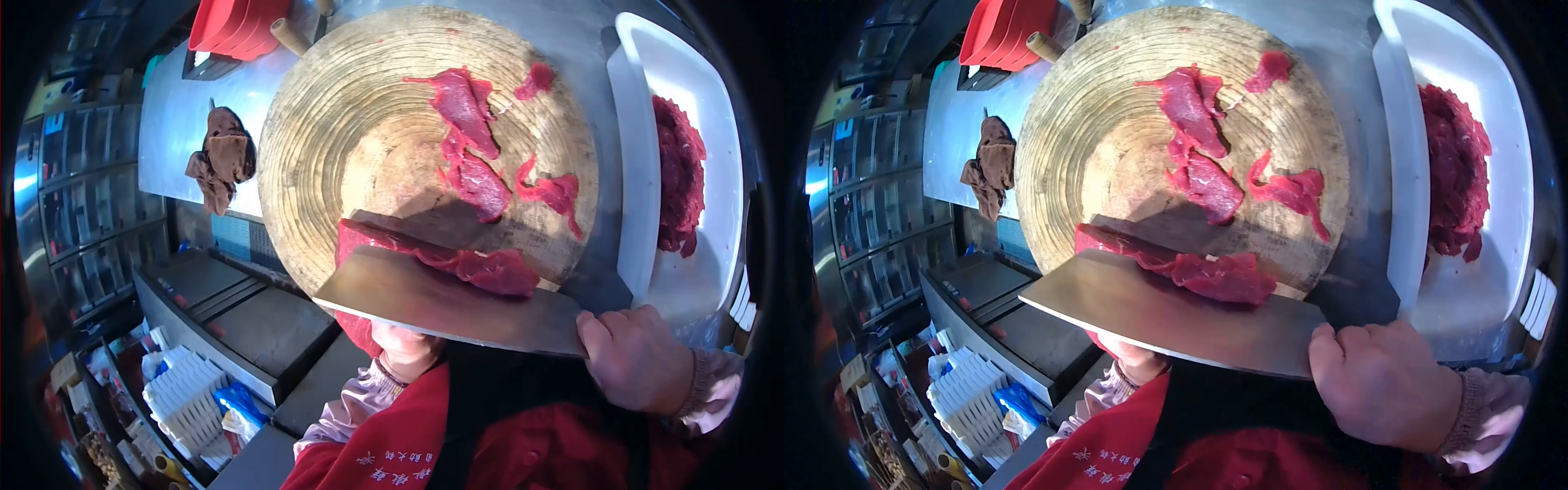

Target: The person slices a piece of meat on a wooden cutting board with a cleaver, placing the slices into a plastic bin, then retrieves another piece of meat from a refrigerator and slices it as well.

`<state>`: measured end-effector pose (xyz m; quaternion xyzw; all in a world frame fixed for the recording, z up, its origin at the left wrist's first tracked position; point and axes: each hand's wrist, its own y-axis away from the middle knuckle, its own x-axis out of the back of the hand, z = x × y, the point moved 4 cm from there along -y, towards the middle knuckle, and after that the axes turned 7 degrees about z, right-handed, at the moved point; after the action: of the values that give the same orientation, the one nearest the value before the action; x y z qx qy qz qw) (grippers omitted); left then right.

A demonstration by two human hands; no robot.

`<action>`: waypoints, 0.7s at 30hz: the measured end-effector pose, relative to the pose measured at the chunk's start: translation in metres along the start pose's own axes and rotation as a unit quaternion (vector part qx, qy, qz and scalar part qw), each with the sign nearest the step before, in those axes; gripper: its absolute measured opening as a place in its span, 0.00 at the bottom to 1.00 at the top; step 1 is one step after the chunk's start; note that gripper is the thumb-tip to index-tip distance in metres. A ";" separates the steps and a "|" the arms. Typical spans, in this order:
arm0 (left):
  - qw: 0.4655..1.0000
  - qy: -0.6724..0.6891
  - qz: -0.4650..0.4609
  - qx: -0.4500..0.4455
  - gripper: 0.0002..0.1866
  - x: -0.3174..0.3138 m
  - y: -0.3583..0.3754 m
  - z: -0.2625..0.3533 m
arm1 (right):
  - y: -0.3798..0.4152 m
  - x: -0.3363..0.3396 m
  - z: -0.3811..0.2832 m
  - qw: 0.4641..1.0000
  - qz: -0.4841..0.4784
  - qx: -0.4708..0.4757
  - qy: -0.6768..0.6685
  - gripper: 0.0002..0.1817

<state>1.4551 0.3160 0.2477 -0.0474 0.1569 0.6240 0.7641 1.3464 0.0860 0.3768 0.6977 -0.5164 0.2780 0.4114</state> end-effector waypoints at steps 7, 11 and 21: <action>0.970 -0.193 -0.096 -0.112 0.22 -0.036 -0.016 0.030 | -0.056 -0.009 -0.009 0.992 0.029 0.098 -0.068 0.11; 0.998 -0.009 -0.017 0.060 0.20 -0.028 -0.014 0.018 | -0.032 0.000 -0.006 0.991 0.031 0.053 -0.121 0.08; 0.833 -0.441 -0.145 -0.299 0.15 -0.040 -0.025 0.038 | -0.078 0.004 -0.022 0.992 0.012 0.076 -0.097 0.06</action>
<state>1.4793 0.2834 0.2922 -0.0156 -0.4001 0.4769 0.7824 1.4224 0.1126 0.3690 0.7443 -0.5397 0.2527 0.3014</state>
